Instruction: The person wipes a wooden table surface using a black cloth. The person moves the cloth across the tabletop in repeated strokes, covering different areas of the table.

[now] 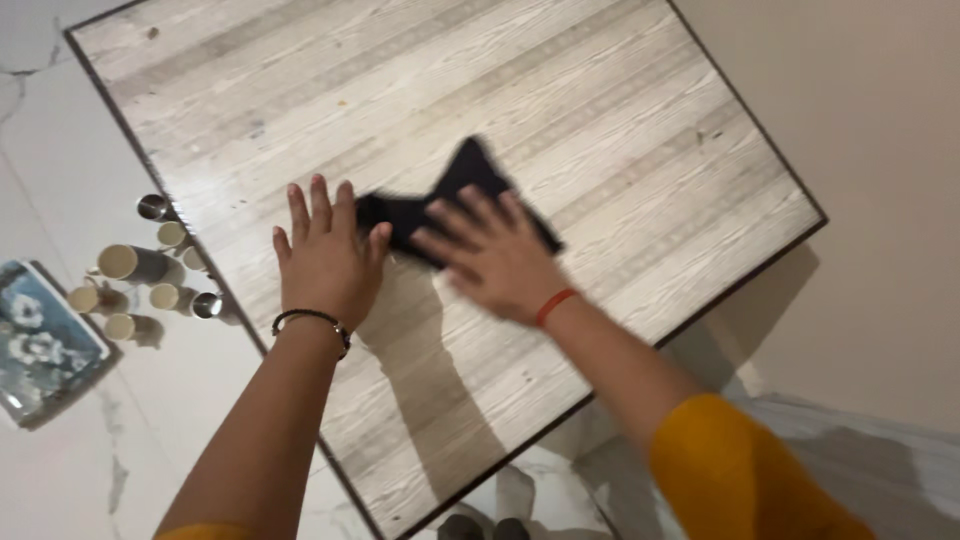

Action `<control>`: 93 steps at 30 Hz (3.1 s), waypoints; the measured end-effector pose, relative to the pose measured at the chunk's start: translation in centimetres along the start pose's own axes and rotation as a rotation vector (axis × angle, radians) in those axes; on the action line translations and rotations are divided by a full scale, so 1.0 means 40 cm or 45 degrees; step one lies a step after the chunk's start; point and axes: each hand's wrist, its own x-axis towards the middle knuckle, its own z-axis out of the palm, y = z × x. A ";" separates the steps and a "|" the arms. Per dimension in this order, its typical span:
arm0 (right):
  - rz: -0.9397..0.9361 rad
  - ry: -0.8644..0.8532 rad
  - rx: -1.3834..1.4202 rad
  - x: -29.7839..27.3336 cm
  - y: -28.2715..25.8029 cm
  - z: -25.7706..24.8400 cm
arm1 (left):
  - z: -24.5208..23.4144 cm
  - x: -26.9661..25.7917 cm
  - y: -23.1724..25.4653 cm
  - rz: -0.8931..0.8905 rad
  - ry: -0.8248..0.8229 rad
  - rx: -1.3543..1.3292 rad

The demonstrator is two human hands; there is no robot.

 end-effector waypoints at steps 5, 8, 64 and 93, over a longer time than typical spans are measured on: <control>0.483 -0.035 -0.035 -0.133 0.315 0.008 | 0.034 -0.022 0.129 0.027 -0.154 0.060; 0.793 -0.021 0.031 -0.211 0.446 -0.005 | 0.046 -0.036 0.166 0.068 -0.198 0.078; 0.092 0.122 -0.060 -0.518 0.086 0.047 | -0.055 -0.340 -0.137 -0.007 -0.217 0.254; -0.232 0.247 0.197 0.056 -0.583 0.017 | -0.097 -0.493 -0.372 -0.098 -0.074 0.195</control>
